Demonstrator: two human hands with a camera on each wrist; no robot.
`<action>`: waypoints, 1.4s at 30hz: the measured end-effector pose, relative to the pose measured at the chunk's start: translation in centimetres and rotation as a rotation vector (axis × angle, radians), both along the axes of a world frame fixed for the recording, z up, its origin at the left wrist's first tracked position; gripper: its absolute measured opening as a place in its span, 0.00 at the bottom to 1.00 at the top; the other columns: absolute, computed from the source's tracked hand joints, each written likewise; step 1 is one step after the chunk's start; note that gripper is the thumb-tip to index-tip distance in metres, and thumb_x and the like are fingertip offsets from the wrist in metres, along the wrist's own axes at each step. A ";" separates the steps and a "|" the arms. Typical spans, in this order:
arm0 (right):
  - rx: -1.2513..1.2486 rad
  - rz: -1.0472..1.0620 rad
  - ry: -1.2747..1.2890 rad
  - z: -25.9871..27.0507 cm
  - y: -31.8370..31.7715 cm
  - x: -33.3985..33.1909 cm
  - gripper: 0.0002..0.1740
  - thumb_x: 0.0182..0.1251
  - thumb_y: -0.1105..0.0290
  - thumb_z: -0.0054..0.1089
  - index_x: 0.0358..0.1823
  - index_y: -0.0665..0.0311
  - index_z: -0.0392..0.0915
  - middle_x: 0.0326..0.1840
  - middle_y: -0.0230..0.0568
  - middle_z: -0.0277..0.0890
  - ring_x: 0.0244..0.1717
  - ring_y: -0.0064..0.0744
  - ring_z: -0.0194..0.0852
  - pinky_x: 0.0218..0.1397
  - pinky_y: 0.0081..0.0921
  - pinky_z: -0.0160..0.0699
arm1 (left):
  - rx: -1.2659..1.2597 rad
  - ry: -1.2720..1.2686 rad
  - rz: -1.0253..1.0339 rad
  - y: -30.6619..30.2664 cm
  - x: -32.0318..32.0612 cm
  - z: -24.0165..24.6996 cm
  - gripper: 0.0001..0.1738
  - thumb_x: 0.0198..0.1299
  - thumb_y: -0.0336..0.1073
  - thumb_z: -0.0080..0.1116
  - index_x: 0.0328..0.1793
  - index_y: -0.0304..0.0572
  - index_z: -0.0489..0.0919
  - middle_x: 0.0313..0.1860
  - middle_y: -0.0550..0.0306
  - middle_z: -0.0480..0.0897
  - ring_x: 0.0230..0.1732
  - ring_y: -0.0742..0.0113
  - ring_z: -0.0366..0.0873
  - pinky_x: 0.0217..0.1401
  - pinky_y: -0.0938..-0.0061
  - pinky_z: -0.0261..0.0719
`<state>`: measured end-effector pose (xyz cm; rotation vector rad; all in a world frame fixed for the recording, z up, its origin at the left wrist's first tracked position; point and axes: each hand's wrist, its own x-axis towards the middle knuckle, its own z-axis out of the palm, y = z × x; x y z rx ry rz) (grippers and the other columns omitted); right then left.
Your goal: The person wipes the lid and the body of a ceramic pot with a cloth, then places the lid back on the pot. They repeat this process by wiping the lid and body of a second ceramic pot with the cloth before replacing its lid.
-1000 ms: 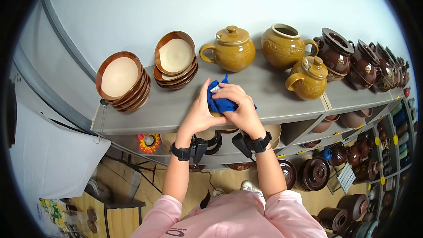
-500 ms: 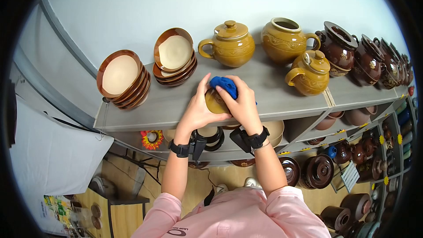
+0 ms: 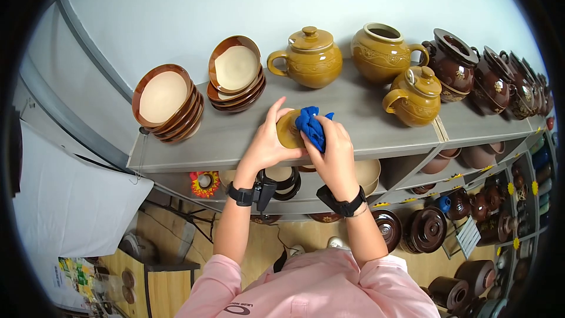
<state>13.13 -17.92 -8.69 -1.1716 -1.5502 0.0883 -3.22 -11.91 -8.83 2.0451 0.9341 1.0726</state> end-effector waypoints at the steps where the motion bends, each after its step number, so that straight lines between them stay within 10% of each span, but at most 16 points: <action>1: 0.005 0.020 0.005 0.0 -0.5 0.2 0.18 0.57 0.71 0.67 0.49 0.69 0.75 0.39 0.55 0.77 0.42 0.56 0.74 0.47 0.41 0.74 | -0.003 0.006 0.003 -0.1 0.0 0.1 0.68 0.31 0.40 0.81 0.76 0.35 0.48 0.63 0.37 0.72 0.62 0.45 0.73 0.68 0.61 0.69; 7: -0.169 0.155 0.521 -0.2 -1.2 1.6 0.17 0.66 0.69 0.63 0.51 0.71 0.74 0.44 0.40 0.81 0.44 0.22 0.77 0.50 0.22 0.75 | 0.047 0.014 0.016 -0.6 0.1 0.5 0.67 0.31 0.39 0.82 0.77 0.37 0.49 0.64 0.38 0.71 0.65 0.46 0.71 0.69 0.61 0.68; 10: -0.087 0.144 0.734 0.9 0.5 1.9 0.14 0.70 0.70 0.58 0.52 0.70 0.73 0.45 0.38 0.79 0.47 0.21 0.75 0.53 0.21 0.74 | 0.109 0.034 0.032 -0.6 0.1 0.3 0.66 0.32 0.39 0.81 0.77 0.39 0.49 0.66 0.38 0.69 0.67 0.46 0.69 0.69 0.61 0.68; 17: 0.090 0.235 0.033 0.2 3.8 -1.4 0.25 0.58 0.68 0.66 0.57 0.66 0.72 0.53 0.55 0.76 0.58 0.55 0.73 0.64 0.40 0.70 | 0.075 -0.019 0.024 -1.4 0.1 0.8 0.64 0.34 0.38 0.80 0.77 0.39 0.50 0.69 0.37 0.67 0.69 0.45 0.66 0.71 0.60 0.66; 23: -0.019 0.209 0.114 0.7 2.7 -1.4 0.23 0.57 0.70 0.66 0.54 0.67 0.73 0.50 0.56 0.76 0.53 0.57 0.73 0.59 0.42 0.71 | 0.107 0.016 0.046 -1.4 -0.1 0.7 0.65 0.34 0.38 0.79 0.77 0.38 0.49 0.70 0.37 0.65 0.70 0.45 0.66 0.71 0.60 0.66; 33: -0.072 0.118 0.250 -1.2 -0.6 0.4 0.20 0.62 0.71 0.65 0.54 0.67 0.73 0.47 0.50 0.79 0.49 0.44 0.79 0.54 0.31 0.75 | 0.165 -0.038 0.053 -0.8 0.1 0.1 0.68 0.32 0.35 0.80 0.78 0.38 0.46 0.66 0.41 0.68 0.65 0.46 0.69 0.68 0.61 0.69; 36: -0.026 0.109 0.662 -0.8 -1.4 -0.3 0.17 0.68 0.70 0.59 0.55 0.69 0.72 0.50 0.39 0.77 0.51 0.26 0.74 0.57 0.24 0.71 | 0.261 -0.040 0.114 -0.9 0.2 -0.2 0.67 0.32 0.34 0.80 0.78 0.36 0.46 0.67 0.41 0.68 0.65 0.49 0.70 0.68 0.63 0.69; 42: 0.026 0.246 1.193 -1.7 -2.4 -0.4 0.21 0.72 0.66 0.57 0.60 0.67 0.66 0.56 0.38 0.73 0.56 0.26 0.71 0.62 0.25 0.69 | 0.336 -0.094 0.155 -4.4 1.4 -0.1 0.68 0.32 0.35 0.80 0.78 0.34 0.46 0.67 0.40 0.67 0.66 0.50 0.70 0.69 0.63 0.68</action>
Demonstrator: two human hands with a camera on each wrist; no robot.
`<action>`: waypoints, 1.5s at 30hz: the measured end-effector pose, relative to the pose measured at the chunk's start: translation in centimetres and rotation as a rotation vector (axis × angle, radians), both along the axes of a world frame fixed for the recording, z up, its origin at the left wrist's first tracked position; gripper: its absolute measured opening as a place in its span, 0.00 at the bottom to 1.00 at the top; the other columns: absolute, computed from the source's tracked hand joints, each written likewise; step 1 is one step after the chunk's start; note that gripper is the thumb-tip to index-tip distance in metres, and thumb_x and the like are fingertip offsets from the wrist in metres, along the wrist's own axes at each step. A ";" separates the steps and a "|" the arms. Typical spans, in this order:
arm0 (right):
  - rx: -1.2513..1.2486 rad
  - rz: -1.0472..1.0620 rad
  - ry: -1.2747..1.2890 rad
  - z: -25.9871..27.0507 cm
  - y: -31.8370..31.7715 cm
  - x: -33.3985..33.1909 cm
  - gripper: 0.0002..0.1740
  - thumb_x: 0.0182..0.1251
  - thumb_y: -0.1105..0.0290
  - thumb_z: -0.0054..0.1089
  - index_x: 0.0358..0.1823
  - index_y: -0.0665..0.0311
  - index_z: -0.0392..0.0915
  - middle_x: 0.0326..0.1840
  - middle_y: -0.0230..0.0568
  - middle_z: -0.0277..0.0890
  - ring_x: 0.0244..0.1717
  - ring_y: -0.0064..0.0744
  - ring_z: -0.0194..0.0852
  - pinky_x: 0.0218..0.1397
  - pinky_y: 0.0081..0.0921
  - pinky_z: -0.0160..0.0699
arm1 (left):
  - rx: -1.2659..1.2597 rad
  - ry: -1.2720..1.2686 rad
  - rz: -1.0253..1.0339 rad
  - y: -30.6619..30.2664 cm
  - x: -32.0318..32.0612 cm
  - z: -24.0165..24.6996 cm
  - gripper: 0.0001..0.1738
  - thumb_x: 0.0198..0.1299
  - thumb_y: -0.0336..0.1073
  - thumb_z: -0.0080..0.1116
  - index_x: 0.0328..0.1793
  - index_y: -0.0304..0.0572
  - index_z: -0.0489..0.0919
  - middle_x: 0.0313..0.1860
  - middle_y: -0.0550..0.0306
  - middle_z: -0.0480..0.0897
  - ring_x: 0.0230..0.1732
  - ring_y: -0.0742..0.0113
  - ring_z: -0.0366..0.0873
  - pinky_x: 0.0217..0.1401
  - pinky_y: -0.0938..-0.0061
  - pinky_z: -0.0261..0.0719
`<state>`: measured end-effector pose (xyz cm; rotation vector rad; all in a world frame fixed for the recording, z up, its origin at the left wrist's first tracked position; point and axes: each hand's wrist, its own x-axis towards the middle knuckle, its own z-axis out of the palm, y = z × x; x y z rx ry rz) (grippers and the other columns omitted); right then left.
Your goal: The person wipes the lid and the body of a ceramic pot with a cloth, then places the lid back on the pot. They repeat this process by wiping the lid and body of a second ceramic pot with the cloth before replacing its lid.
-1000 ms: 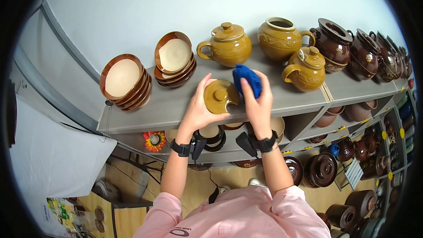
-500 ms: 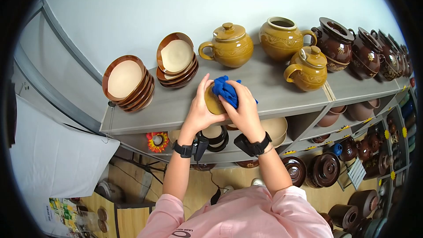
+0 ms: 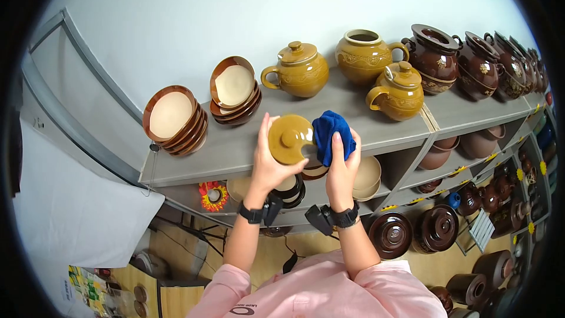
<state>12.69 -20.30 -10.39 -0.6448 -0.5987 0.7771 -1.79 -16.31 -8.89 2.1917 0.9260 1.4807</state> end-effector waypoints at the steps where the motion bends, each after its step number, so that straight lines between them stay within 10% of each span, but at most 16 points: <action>1: 0.005 0.041 0.073 0.0 -0.5 -0.1 0.22 0.71 0.65 0.58 0.61 0.67 0.65 0.56 0.39 0.73 0.55 0.26 0.71 0.62 0.25 0.69 | 0.011 0.008 0.013 -0.9 0.5 0.0 0.68 0.32 0.34 0.80 0.78 0.34 0.46 0.68 0.40 0.67 0.66 0.49 0.69 0.69 0.62 0.68; 18: -0.130 0.218 0.038 -1.2 -4.1 1.4 0.30 0.53 0.83 0.70 0.57 0.65 0.68 0.53 0.38 0.76 0.52 0.28 0.76 0.58 0.26 0.75 | -0.224 -0.034 -0.074 -7.8 1.8 -2.2 0.67 0.38 0.32 0.79 0.80 0.36 0.42 0.75 0.41 0.56 0.75 0.51 0.56 0.74 0.60 0.63; 23: -0.152 0.280 -0.081 -1.8 -4.7 2.9 0.31 0.50 0.83 0.71 0.57 0.67 0.69 0.53 0.38 0.76 0.54 0.28 0.75 0.60 0.25 0.73 | -0.929 -0.423 -0.376 -7.9 0.6 -1.3 0.28 0.75 0.39 0.41 0.74 0.31 0.55 0.65 0.48 0.70 0.57 0.57 0.78 0.39 0.69 0.90; 36: -0.155 0.160 -0.150 -0.7 -6.3 2.3 0.24 0.63 0.75 0.63 0.60 0.66 0.67 0.56 0.38 0.73 0.57 0.27 0.72 0.63 0.24 0.68 | -1.067 -0.509 -0.445 -7.6 0.6 -1.7 0.17 0.74 0.36 0.43 0.61 0.31 0.63 0.57 0.47 0.74 0.53 0.56 0.80 0.39 0.62 0.91; 40: 0.114 -0.284 -0.675 -1.2 -6.5 1.3 0.27 0.56 0.82 0.63 0.58 0.67 0.69 0.61 0.49 0.70 0.61 0.42 0.71 0.66 0.37 0.67 | -0.964 -0.602 -0.376 -7.5 1.3 -2.7 0.13 0.73 0.35 0.44 0.57 0.35 0.63 0.55 0.49 0.75 0.50 0.64 0.80 0.40 0.64 0.90; 45: 0.202 -0.254 -1.215 -0.8 -6.7 0.1 0.28 0.43 0.68 0.70 0.52 0.55 0.81 0.64 0.51 0.68 0.67 0.60 0.63 0.71 0.58 0.56 | -0.678 -0.508 -0.308 -7.4 1.5 -4.7 0.11 0.72 0.31 0.46 0.57 0.38 0.64 0.53 0.53 0.75 0.46 0.74 0.77 0.43 0.82 0.80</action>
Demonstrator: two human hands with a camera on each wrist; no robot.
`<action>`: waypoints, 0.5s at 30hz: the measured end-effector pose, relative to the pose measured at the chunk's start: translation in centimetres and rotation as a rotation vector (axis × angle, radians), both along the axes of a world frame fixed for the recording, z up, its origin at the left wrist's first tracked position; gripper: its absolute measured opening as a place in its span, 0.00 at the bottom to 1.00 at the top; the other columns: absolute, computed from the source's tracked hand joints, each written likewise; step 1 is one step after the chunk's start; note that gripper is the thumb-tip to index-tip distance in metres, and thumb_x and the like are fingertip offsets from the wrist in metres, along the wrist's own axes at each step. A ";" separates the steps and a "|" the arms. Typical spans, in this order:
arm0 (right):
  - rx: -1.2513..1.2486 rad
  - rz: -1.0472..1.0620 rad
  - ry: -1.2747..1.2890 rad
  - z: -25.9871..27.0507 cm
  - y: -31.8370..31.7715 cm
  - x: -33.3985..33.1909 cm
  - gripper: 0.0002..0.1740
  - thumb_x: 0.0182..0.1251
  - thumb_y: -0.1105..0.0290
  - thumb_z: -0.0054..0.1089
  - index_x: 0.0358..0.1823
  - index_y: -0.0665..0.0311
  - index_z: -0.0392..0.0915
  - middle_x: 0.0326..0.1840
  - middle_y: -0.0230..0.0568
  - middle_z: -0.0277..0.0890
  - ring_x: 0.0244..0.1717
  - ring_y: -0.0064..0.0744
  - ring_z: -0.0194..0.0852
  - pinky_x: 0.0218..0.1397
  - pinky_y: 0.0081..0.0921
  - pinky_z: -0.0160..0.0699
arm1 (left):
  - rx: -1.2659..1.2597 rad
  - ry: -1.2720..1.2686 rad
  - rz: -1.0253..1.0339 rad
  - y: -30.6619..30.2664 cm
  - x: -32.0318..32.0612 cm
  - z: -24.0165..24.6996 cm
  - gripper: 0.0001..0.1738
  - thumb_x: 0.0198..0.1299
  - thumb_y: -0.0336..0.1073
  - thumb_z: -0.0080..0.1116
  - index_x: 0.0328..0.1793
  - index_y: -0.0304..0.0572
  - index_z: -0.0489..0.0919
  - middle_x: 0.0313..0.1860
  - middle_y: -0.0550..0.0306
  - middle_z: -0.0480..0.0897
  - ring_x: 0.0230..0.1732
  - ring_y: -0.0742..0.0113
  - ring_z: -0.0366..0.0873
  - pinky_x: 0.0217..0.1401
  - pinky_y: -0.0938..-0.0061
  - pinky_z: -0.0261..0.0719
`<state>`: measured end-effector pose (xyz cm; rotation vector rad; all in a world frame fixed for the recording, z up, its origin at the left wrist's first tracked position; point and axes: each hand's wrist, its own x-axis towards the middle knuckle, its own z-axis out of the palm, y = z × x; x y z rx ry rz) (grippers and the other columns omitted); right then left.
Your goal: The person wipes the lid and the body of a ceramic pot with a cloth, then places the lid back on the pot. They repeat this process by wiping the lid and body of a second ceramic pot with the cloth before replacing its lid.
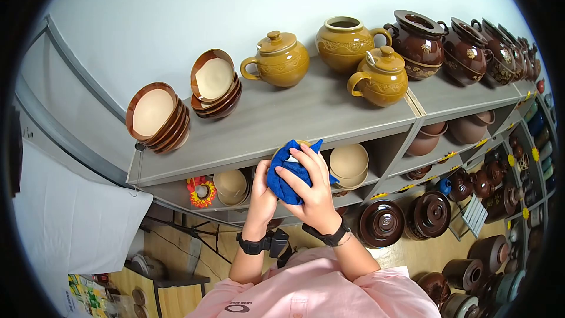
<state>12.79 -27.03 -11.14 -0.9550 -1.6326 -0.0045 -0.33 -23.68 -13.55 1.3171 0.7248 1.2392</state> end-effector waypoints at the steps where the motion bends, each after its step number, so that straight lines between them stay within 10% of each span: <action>1: 0.011 -0.007 -0.005 -0.2 0.2 0.1 0.28 0.42 0.68 0.70 0.52 0.55 0.80 0.64 0.51 0.68 0.67 0.60 0.63 0.71 0.58 0.55 | 0.082 0.023 0.003 0.0 -0.1 -0.1 0.11 0.72 0.31 0.47 0.57 0.38 0.64 0.53 0.53 0.75 0.46 0.74 0.77 0.43 0.84 0.79; 15: -0.280 0.128 0.709 0.3 -0.2 1.3 0.28 0.52 0.84 0.65 0.58 0.66 0.73 0.58 0.45 0.72 0.61 0.37 0.70 0.67 0.32 0.65 | -0.126 -0.150 -0.126 -1.1 0.7 0.5 0.15 0.71 0.34 0.47 0.58 0.37 0.61 0.50 0.48 0.76 0.42 0.65 0.82 0.25 0.72 0.86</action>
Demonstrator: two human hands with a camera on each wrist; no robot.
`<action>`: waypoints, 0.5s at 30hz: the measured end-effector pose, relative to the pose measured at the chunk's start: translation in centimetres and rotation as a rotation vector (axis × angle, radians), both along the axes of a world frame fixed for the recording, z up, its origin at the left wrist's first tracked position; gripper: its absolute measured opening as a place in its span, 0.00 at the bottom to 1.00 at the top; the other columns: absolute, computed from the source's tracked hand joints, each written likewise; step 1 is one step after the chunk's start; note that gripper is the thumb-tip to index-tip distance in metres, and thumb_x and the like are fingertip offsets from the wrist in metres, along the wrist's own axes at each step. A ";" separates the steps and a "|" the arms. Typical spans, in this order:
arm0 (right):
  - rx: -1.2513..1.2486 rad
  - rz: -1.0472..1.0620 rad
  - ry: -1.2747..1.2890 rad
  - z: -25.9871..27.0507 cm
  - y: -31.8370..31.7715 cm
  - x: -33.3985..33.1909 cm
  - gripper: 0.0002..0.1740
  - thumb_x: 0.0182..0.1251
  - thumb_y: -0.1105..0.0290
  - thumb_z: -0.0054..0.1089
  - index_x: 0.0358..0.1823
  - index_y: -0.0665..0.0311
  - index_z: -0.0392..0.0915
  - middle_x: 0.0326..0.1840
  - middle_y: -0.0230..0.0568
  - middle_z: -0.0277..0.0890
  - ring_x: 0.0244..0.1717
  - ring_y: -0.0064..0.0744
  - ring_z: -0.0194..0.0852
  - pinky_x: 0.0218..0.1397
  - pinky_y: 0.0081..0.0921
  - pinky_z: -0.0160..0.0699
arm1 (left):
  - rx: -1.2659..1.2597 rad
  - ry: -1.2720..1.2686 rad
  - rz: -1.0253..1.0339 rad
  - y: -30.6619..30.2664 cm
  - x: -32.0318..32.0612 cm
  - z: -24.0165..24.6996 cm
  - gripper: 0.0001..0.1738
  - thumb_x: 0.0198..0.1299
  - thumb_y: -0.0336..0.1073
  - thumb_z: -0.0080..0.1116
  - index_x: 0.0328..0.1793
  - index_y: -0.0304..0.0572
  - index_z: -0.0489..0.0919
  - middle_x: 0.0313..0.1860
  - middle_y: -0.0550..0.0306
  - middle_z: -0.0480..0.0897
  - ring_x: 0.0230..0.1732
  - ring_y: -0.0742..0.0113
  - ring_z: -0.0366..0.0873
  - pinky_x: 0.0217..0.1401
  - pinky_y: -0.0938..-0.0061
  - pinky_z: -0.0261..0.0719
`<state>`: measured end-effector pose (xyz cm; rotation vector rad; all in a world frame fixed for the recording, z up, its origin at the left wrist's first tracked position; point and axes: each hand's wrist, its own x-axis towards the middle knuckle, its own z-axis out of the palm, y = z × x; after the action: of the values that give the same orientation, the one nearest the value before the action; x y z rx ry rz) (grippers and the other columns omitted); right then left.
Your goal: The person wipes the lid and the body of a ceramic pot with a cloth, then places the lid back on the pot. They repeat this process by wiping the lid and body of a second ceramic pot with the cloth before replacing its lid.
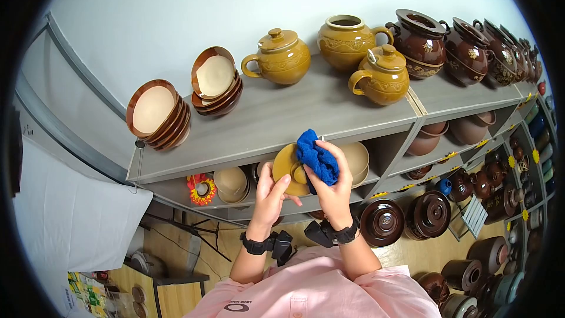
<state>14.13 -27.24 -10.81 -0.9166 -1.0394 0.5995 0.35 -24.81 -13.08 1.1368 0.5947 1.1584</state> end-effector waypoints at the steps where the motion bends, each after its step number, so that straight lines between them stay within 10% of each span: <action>1: -0.010 0.015 -0.006 -0.1 -0.1 0.1 0.28 0.52 0.83 0.66 0.57 0.66 0.74 0.57 0.45 0.72 0.61 0.37 0.70 0.67 0.31 0.65 | -0.012 0.032 0.002 0.1 -0.1 0.1 0.15 0.71 0.34 0.48 0.58 0.37 0.61 0.50 0.49 0.76 0.42 0.65 0.82 0.24 0.72 0.86; 15: 0.046 0.091 -0.370 -0.6 0.5 2.0 0.23 0.48 0.79 0.71 0.49 0.64 0.79 0.57 0.48 0.75 0.58 0.44 0.75 0.62 0.35 0.70 | -0.194 0.150 -0.198 0.5 -1.7 1.6 0.24 0.74 0.40 0.44 0.71 0.38 0.62 0.54 0.53 0.76 0.41 0.67 0.82 0.21 0.73 0.85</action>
<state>16.13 -26.77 -11.41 -0.9642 -1.4269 0.4887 -1.31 -24.36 -11.51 1.0943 0.6778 0.8329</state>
